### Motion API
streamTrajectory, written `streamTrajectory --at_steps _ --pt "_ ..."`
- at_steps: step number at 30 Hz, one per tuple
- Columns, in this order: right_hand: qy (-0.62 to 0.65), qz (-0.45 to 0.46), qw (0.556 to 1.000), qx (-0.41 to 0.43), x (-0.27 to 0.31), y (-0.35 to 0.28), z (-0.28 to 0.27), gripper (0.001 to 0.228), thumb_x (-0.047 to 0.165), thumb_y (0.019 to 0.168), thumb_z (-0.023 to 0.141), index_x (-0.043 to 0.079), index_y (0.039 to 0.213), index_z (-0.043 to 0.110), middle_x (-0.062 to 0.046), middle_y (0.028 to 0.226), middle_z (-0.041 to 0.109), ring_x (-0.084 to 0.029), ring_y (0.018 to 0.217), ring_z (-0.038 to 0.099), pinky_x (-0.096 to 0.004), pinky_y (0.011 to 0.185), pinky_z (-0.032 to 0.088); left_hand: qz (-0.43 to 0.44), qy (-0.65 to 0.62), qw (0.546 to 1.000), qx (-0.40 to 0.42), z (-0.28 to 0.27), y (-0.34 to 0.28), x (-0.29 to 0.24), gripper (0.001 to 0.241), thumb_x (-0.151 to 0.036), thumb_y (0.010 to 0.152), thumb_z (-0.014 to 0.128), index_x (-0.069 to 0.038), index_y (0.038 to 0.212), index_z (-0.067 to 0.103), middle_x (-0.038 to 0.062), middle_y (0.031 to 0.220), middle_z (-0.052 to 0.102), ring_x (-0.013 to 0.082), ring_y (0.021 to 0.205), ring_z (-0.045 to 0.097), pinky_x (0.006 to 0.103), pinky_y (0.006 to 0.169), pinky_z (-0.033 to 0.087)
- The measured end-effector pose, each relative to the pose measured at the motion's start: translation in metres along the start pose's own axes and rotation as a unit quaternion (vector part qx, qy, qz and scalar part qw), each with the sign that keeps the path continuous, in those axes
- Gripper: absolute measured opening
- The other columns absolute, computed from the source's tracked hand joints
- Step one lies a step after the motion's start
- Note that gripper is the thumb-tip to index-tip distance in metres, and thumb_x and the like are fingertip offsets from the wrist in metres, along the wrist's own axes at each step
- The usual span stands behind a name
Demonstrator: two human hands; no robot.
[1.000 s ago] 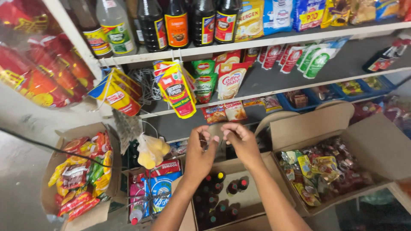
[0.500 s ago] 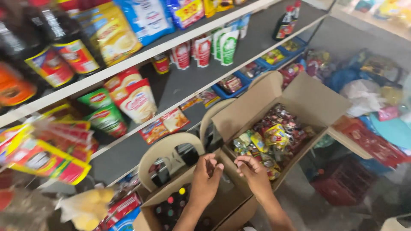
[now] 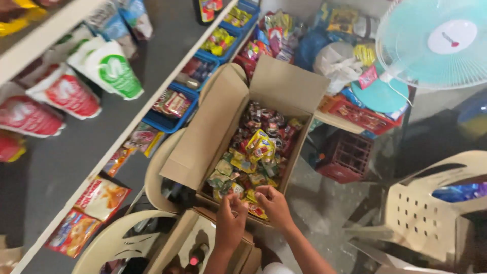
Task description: Organizing and hanging sachet packets of condiments and snacks onto display hooks on a grocery store shelf.
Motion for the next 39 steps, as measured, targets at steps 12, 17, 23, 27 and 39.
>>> streamTrajectory --at_steps 12,17,23,27,39 --pt "-0.108 0.112 0.985 -0.081 -0.152 0.121 -0.035 0.031 0.021 0.091 0.071 0.003 0.116 0.07 -0.011 0.1 0.077 -0.019 0.09 0.071 -0.033 0.082 0.057 -0.073 0.045 0.995 0.052 0.082 0.117 0.119 0.039 -0.021 0.092 0.069 -0.003 0.123 0.056 0.01 0.101 0.068 0.0215 0.091 0.068 0.0367 0.082 0.056" --pt "-0.181 0.094 0.975 -0.083 -0.238 0.148 -0.047 0.03 0.018 0.09 0.07 0.004 0.116 0.07 -0.012 0.105 0.077 -0.021 0.098 0.073 -0.034 0.087 0.056 -0.085 0.079 0.993 0.038 0.106 0.145 0.202 0.031 -0.017 0.09 0.068 -0.001 0.116 0.062 0.014 0.1 0.074 0.0258 0.091 0.072 0.0379 0.082 0.057" --pt "-0.197 0.128 0.971 -0.036 -0.278 0.162 -0.046 0.03 0.015 0.091 0.067 0.004 0.119 0.068 -0.013 0.11 0.076 -0.024 0.104 0.072 -0.035 0.089 0.055 -0.119 0.105 0.986 0.049 0.122 0.169 0.272 0.026 -0.013 0.089 0.064 0.0 0.112 0.064 0.018 0.101 0.074 0.0307 0.094 0.073 0.04 0.083 0.056" --pt "-0.138 0.176 0.975 -0.005 -0.329 0.165 -0.044 0.027 0.009 0.092 0.06 0.005 0.119 0.066 -0.013 0.104 0.075 -0.025 0.094 0.071 -0.037 0.081 0.057 -0.1 0.118 0.987 0.032 0.137 0.174 0.328 0.023 -0.011 0.09 0.06 -0.001 0.111 0.064 0.018 0.103 0.074 0.0309 0.096 0.073 0.0403 0.083 0.057" --pt "0.099 0.43 0.894 -0.077 -0.291 0.188 -0.034 0.041 0.007 0.092 0.07 0.007 0.129 0.055 -0.008 0.098 0.071 -0.018 0.081 0.068 -0.033 0.069 0.057 -0.135 0.106 0.985 0.001 0.18 0.219 0.357 0.045 -0.01 0.089 0.061 0.001 0.131 0.053 0.025 0.125 0.064 0.042 0.115 0.063 0.0442 0.095 0.051"
Point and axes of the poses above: each hand's wrist, its own y-axis towards the middle knuckle, its own z-axis out of the palm, x = y × z, the point moved 1 cm from there along y, towards the middle knuckle
